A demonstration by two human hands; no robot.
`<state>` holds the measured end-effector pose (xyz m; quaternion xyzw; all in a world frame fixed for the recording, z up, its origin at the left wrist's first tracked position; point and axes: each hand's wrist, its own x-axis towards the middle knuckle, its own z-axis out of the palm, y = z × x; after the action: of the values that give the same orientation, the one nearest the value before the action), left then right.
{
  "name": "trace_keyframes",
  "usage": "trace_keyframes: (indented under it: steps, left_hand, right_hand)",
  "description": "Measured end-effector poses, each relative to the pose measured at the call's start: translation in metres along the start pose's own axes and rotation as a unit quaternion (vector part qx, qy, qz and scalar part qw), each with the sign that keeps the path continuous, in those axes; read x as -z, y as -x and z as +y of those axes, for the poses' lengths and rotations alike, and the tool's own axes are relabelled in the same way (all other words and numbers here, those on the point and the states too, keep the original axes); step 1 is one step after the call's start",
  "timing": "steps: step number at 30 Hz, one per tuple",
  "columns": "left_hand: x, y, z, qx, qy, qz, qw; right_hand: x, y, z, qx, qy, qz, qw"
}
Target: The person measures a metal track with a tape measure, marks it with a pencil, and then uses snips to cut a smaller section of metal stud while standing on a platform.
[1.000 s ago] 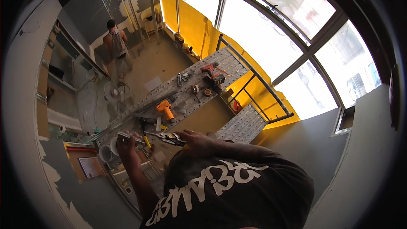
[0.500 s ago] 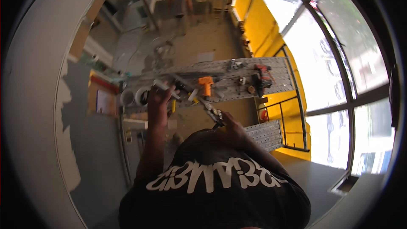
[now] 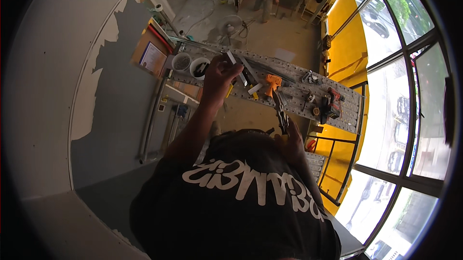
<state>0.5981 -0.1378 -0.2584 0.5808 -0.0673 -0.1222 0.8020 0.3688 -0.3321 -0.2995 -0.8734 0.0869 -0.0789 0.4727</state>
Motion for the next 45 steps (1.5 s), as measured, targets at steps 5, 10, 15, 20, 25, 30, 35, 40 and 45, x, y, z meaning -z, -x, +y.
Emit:
trace_keyframes:
  steps: [5,10,15,20,25,30,35,40,45]
  left_hand:
    - [0.005,0.000,0.000,0.008,-0.092,0.038,0.995]
    - [0.006,0.001,0.000,0.043,-0.058,-0.010,0.997]
    - [0.006,-0.001,-0.009,0.105,0.069,-0.070,0.990]
    - [0.000,-0.003,-0.017,0.126,0.187,-0.111,0.968]
    - [0.001,0.007,-0.009,0.035,0.208,-0.107,0.972]
    - [0.028,0.053,0.018,-0.030,0.187,-0.049,0.981]
    - [0.067,0.149,0.089,-0.135,0.128,0.163,0.969]
    - [0.079,0.280,0.138,-0.238,0.064,0.445,0.861]
    - [0.070,0.373,0.231,-0.360,-0.019,0.555,0.750]
  right_hand:
    - [-0.001,-0.002,-0.001,0.017,0.003,-0.010,1.000]
    - [-0.003,0.001,0.004,0.017,0.000,-0.002,1.000]
    - [0.000,0.005,0.011,0.012,0.009,0.003,1.000]
    - [0.007,0.011,0.026,0.030,-0.002,0.012,0.999]
    - [0.021,0.010,0.047,0.052,-0.009,-0.007,0.999]
    - [0.029,0.001,0.075,0.047,-0.053,-0.118,0.990]
    - [0.020,-0.026,0.107,0.155,-0.089,-0.249,0.952]
    - [0.015,-0.057,0.093,0.296,-0.098,-0.282,0.907]
    - [-0.020,-0.080,0.034,0.262,-0.053,-0.418,0.869]
